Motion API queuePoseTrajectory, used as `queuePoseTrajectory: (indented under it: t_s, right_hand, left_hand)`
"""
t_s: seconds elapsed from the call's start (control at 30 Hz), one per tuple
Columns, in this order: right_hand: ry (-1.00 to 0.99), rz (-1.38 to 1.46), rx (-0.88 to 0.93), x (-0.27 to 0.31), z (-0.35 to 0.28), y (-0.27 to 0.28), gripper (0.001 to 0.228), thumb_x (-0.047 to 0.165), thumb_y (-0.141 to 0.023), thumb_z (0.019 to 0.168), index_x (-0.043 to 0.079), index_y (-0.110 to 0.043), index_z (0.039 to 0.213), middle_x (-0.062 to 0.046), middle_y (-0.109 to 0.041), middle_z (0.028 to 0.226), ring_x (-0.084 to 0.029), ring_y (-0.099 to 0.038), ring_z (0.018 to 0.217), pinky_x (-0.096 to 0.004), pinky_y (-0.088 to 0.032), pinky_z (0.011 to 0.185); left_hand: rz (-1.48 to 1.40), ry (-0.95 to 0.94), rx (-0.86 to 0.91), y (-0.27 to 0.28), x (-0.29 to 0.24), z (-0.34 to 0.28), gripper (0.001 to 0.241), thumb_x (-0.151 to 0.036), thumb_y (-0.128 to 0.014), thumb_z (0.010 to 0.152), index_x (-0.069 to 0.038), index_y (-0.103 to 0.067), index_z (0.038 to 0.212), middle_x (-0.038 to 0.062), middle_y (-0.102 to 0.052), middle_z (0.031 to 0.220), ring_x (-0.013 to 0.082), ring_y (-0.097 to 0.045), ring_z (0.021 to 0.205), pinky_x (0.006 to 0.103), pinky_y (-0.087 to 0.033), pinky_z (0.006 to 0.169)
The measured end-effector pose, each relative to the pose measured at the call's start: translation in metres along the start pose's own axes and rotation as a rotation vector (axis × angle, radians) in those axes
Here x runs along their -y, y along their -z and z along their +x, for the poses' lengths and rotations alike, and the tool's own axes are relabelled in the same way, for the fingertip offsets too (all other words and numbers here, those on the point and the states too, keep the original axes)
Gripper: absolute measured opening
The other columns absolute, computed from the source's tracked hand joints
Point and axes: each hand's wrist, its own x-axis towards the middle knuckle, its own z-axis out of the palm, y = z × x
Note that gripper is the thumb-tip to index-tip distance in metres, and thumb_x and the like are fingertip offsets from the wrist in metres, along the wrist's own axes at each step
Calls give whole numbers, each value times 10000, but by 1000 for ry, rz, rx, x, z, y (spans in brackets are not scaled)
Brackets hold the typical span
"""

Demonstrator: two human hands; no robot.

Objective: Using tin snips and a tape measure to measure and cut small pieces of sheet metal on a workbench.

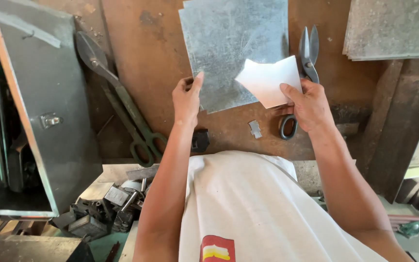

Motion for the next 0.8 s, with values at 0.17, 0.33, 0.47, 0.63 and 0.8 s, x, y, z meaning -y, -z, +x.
queuePoseTrajectory:
  t_s: [0.17, 0.33, 0.47, 0.63, 0.8]
  right_hand:
    - [40, 14, 2, 6, 1, 16, 343, 110, -695, 981, -97, -620, 1244, -148, -726, 1009, -234, -718, 774, -361, -589, 593]
    - [73, 79, 47, 3, 23, 26, 375, 117, -696, 994, -84, -609, 1299, -137, -717, 1028, -195, -698, 777, -325, -539, 612]
    - [61, 184, 114, 1, 38, 31, 378, 110, -686, 1007, -80, -587, 1319, -105, -717, 1105, -163, -704, 891, -310, -576, 733]
    - [40, 180, 136, 4, 42, 29, 387, 112, -685, 1002, -70, -588, 1330, -95, -718, 1104, -154, -703, 899, -299, -575, 737]
    - [59, 125, 111, 3, 46, 28, 402, 106, -706, 988, -67, -597, 1333, -93, -722, 1083, -143, -703, 890, -282, -558, 703]
  left_hand:
    - [80, -194, 105, -4, -33, -16, 467, -390, -681, 1006, -2, -564, 774, 15, -468, 713, 125, -403, 700, 332, -379, 602]
    - [241, -443, 71, -2, -69, -21, 517, -362, -636, 1053, 4, -509, 711, 38, -386, 628, 125, -347, 629, 343, -358, 537]
    - [293, -502, 72, -4, -88, -27, 501, -336, -644, 1054, 8, -509, 716, 50, -390, 617, 129, -339, 616, 341, -355, 531]
    - [303, -498, 83, -2, -90, -25, 490, -312, -647, 1062, 10, -511, 719, 34, -391, 624, 119, -335, 620, 339, -330, 528]
    - [294, -483, 94, 0, -89, -23, 420, -292, -641, 1060, 10, -594, 771, -1, -434, 636, 88, -371, 632, 310, -358, 539]
